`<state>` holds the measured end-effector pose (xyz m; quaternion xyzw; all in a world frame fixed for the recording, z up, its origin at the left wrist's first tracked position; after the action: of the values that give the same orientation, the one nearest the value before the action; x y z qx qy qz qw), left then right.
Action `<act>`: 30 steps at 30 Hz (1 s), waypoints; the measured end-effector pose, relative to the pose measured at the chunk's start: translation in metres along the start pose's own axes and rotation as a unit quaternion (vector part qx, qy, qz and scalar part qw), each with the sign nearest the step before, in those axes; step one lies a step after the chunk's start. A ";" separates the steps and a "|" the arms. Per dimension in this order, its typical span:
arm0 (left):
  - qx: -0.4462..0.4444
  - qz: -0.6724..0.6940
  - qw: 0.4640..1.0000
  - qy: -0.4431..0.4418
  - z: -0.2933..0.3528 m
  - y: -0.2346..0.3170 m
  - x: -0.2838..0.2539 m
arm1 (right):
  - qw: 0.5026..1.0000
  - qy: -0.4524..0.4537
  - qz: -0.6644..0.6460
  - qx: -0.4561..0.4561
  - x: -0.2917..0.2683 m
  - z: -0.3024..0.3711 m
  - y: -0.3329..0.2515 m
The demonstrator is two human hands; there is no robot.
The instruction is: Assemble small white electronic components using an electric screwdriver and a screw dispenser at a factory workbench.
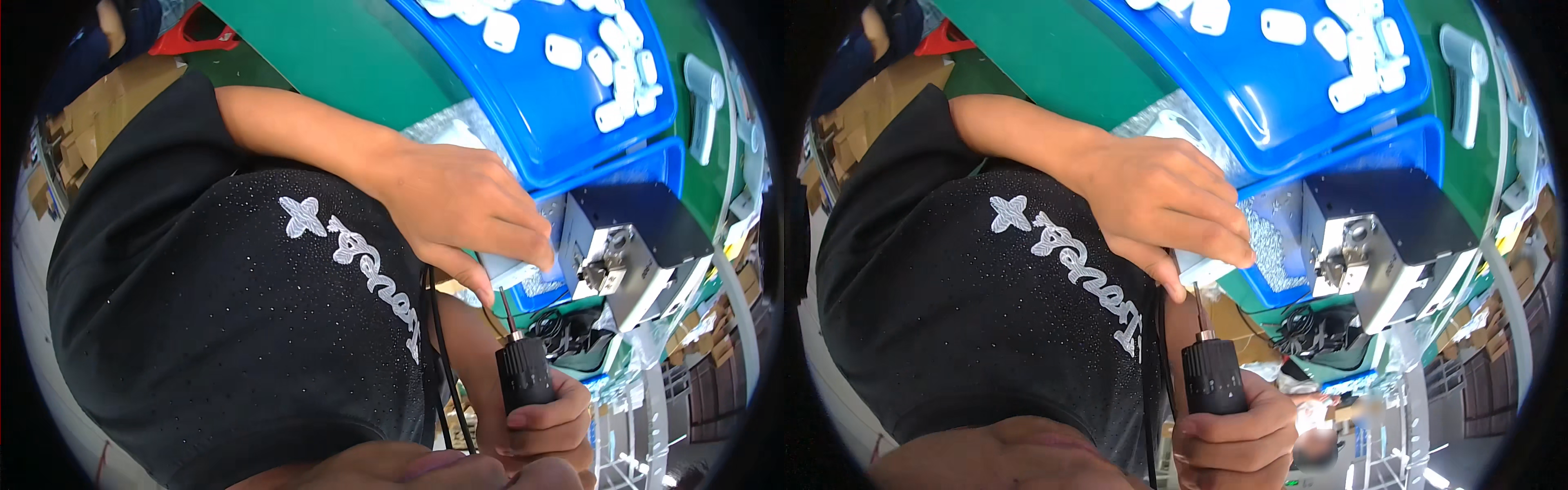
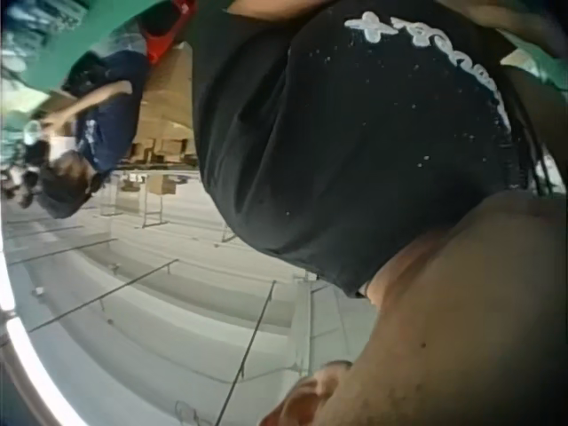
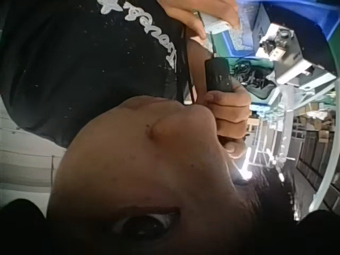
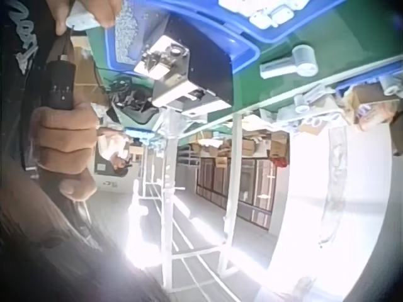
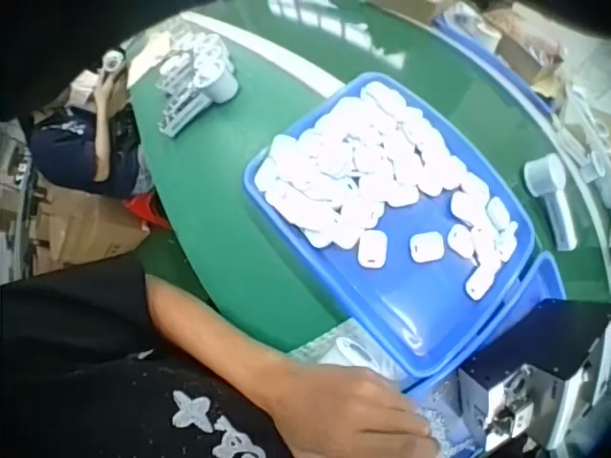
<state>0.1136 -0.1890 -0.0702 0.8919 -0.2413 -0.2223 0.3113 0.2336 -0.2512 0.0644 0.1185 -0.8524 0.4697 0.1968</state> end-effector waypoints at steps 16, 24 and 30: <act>0.049 -0.605 0.782 -0.142 -0.104 -0.316 -0.232 | 0.693 -0.194 0.641 0.265 -0.044 -0.045 0.203; 0.087 -0.587 0.791 -0.151 -0.103 -0.233 -0.171 | 0.684 -0.146 0.644 0.309 -0.078 -0.026 0.206; -0.058 -0.632 0.763 0.120 0.006 -0.099 -0.226 | 0.727 -0.096 0.583 0.351 -0.082 -0.031 0.192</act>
<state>-0.0379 0.0052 -0.0840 0.8420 0.4299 -0.2734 0.1773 0.2399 -0.1212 -0.1024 -0.2964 -0.5428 0.7435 -0.2543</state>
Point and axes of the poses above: each hand's wrist, its own z-axis away from the middle knuckle, its own x-axis out of the palm, y = z × x, the point moved 6 cm from there along -z, towards the middle knuckle, and after that the axes turned 10 degrees about -z, right-handed, at the moved point
